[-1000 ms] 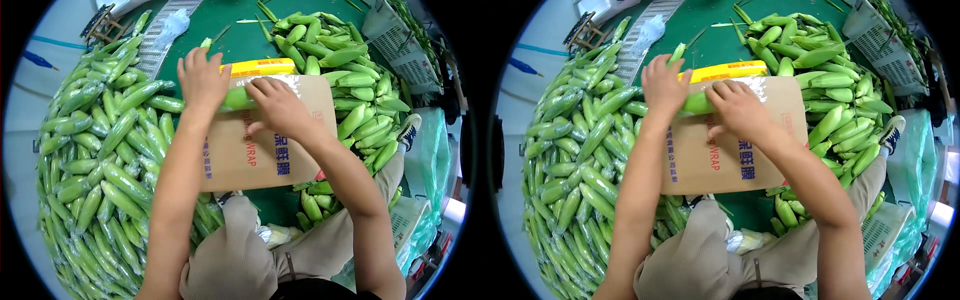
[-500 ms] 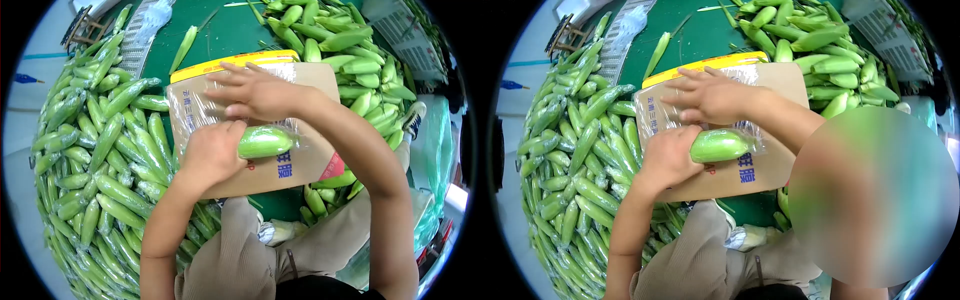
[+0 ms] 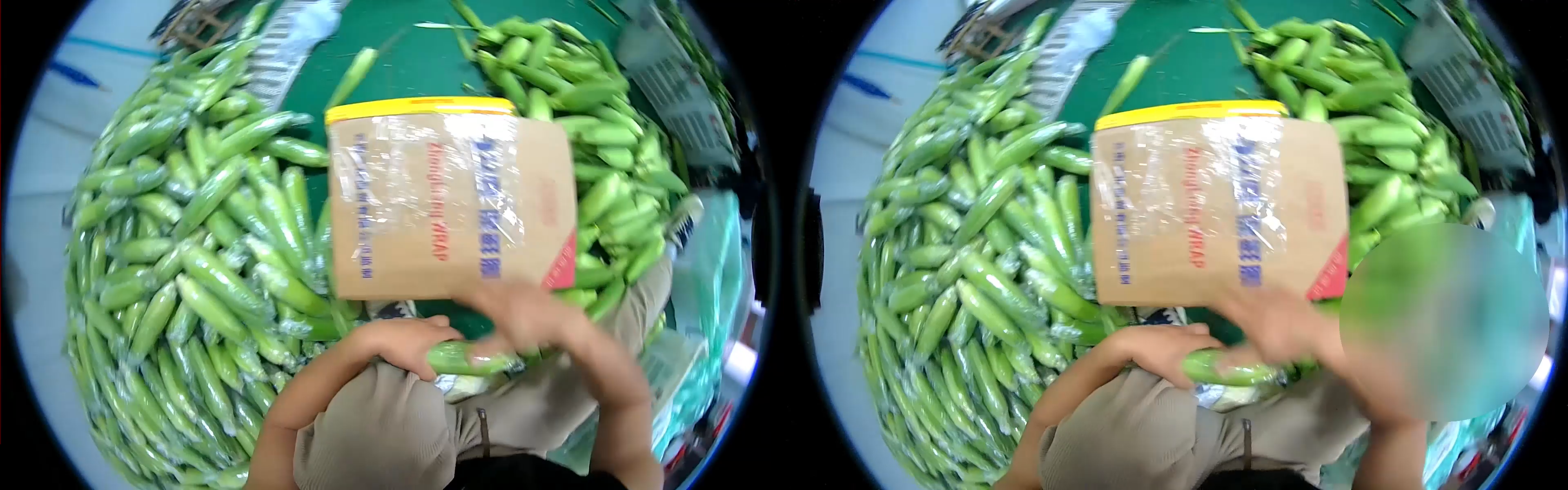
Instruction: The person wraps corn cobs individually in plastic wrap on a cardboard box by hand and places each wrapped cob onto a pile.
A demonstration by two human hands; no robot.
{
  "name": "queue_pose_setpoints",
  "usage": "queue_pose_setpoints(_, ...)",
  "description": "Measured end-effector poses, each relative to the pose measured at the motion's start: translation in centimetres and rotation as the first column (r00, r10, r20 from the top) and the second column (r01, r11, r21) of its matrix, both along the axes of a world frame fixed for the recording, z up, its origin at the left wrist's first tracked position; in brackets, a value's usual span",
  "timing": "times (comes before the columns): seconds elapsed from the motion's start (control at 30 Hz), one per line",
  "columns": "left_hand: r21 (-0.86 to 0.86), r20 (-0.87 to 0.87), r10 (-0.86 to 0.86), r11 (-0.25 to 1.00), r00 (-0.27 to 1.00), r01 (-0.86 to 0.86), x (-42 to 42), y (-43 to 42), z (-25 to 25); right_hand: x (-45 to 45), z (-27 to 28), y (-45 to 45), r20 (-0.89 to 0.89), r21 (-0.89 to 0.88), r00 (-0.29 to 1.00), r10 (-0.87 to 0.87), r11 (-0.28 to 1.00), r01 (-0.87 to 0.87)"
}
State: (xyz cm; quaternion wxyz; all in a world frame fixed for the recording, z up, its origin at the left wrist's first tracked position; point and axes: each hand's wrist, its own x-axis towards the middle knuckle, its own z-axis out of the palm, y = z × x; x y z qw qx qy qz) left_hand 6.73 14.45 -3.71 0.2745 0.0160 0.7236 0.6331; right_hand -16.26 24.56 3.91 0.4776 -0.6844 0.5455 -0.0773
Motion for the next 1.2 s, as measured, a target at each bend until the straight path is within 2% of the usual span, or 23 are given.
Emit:
queue_pose_setpoints(0.03,0.016,-0.03,0.089,0.996,0.996,-0.089,1.4,-0.9,-0.1,0.6,-1.0,4.2,-0.066,0.107,0.994,0.083,0.991,-0.076)
queue_pose_setpoints(0.07,0.022,-0.02,0.157,0.987,0.987,-0.156,1.9,-1.9,1.0,1.3,-1.1,4.9,0.073,0.653,0.996,0.047,0.753,-0.083)
queue_pose_setpoints(0.1,0.056,0.043,0.234,0.97,0.971,-0.236,3.0,-2.6,1.5,2.8,-3.3,9.9,0.175,0.605,0.893,-0.414,0.761,0.234)
queue_pose_setpoints(0.13,0.087,0.097,0.304,0.946,0.948,-0.312,4.2,-3.3,1.7,5.2,-6.9,14.5,0.288,0.589,0.616,-0.734,0.642,0.49)
queue_pose_setpoints(0.2,0.073,0.137,0.533,0.835,0.835,-0.545,6.3,-4.0,2.0,8.2,-7.9,15.9,0.347,0.731,0.243,-0.906,0.424,0.534)
queue_pose_setpoints(0.27,0.5,0.112,0.892,0.329,0.437,-0.801,6.3,-1.9,2.0,10.5,-6.2,12.2,0.487,0.647,0.163,-0.858,0.479,0.593)
queue_pose_setpoints(0.3,0.764,0.161,0.966,0.009,0.204,-0.646,5.3,-0.3,1.2,11.3,-7.6,10.1,0.631,0.346,0.322,-0.705,0.628,0.697)
queue_pose_setpoints(0.37,0.886,0.294,0.956,-0.279,-0.016,-0.369,4.4,0.6,1.2,13.6,-3.8,2.6,0.665,0.392,0.244,-0.706,0.608,0.69)
queue_pose_setpoints(0.47,0.743,0.329,0.918,-0.397,-0.223,-0.538,9.0,-4.0,1.8,15.5,0.9,-8.0,0.745,-0.032,0.498,-0.443,0.722,0.691)
queue_pose_setpoints(0.57,0.394,-0.152,0.787,-0.506,-0.598,-0.767,17.5,-16.1,4.7,13.7,2.4,-11.1,0.709,-0.56,0.669,-0.221,0.399,0.726)
queue_pose_setpoints(0.63,0.53,-0.415,0.7,-0.334,-0.582,-0.78,14.5,-25.7,16.4,6.9,-0.3,-8.3,0.665,-0.523,0.68,-0.31,0.456,0.72)
queue_pose_setpoints(0.67,0.567,-0.239,0.747,-0.411,-0.62,-0.714,20.7,-34.4,18.2,3.6,-1.8,-5.7,0.657,-0.498,0.679,-0.326,0.489,0.716)
queue_pose_setpoints(0.7,0.601,-0.088,0.73,-0.504,-0.678,-0.62,22.9,-38.7,17.6,0.6,-2.8,-2.2,0.653,-0.483,0.53,-0.542,0.241,0.842)
queue_pose_setpoints(0.77,0.607,0.203,0.621,-0.686,-0.757,-0.401,25.4,-42.6,16.7,-6.8,-6.9,2.0,0.538,-0.29,-0.015,-0.843,-0.201,0.936)
queue_pose_setpoints(0.83,0.294,-0.514,0.645,-0.487,-0.566,-0.822,19.4,-36.0,11.5,-13.9,-14.3,7.1,0.309,-0.295,-0.491,-0.815,-0.573,0.765)
queue_pose_setpoints(0.87,0.103,-0.702,0.61,-0.424,-0.367,-0.9,15.3,-30.9,7.9,-16.2,-18.8,10.8,-0.157,-0.452,-0.425,-0.892,-0.318,0.834)
queue_pose_setpoints(0.9,-0.119,-0.764,0.638,-0.286,-0.096,-0.951,10.3,-24.8,4.5,-16.9,-21.9,13.1,-0.343,-0.413,-0.158,-0.926,-0.003,0.911)
queue_pose_setpoints(0.93,-0.329,-0.761,0.617,-0.102,0.2,-0.939,5.9,-19.1,2.2,-17.3,-25.1,14.1,-0.335,-0.324,-0.049,-0.941,0.066,0.944)
queue_pose_setpoints(0.97,-0.521,-0.714,0.528,0.04,0.461,-0.853,2.3,-14.1,0.7,-16.0,-25.8,13.2,-0.135,-0.308,-0.162,-0.978,-0.114,0.945)
queue_pose_setpoints(1.0,-0.705,-0.634,0.347,0.108,0.691,-0.701,-0.4,-10.7,0.6,-16.9,-26.0,12.8,-0.314,-0.215,-0.204,-0.927,-0.139,0.967)
queue_pose_setpoints(1.07,-0.855,-0.47,0.313,0.072,0.825,-0.514,-2.1,-6.6,-0.5,-14.5,-24.8,10.8,-0.323,-0.348,-0.403,-0.856,-0.288,0.892)
queue_pose_setpoints(1.17,-0.864,-0.437,0.333,0.103,0.836,-0.493,-1.1,-5.2,-0.1,-13.0,-25.0,13.1,0.008,-0.519,-0.343,-0.939,-0.297,0.801)
queue_pose_setpoints(1.2,-0.86,-0.446,0.326,0.102,0.833,-0.5,-0.8,-5.3,-0.2,-12.5,-24.4,14.3,-0.048,-0.684,-0.359,-0.932,-0.231,0.692)
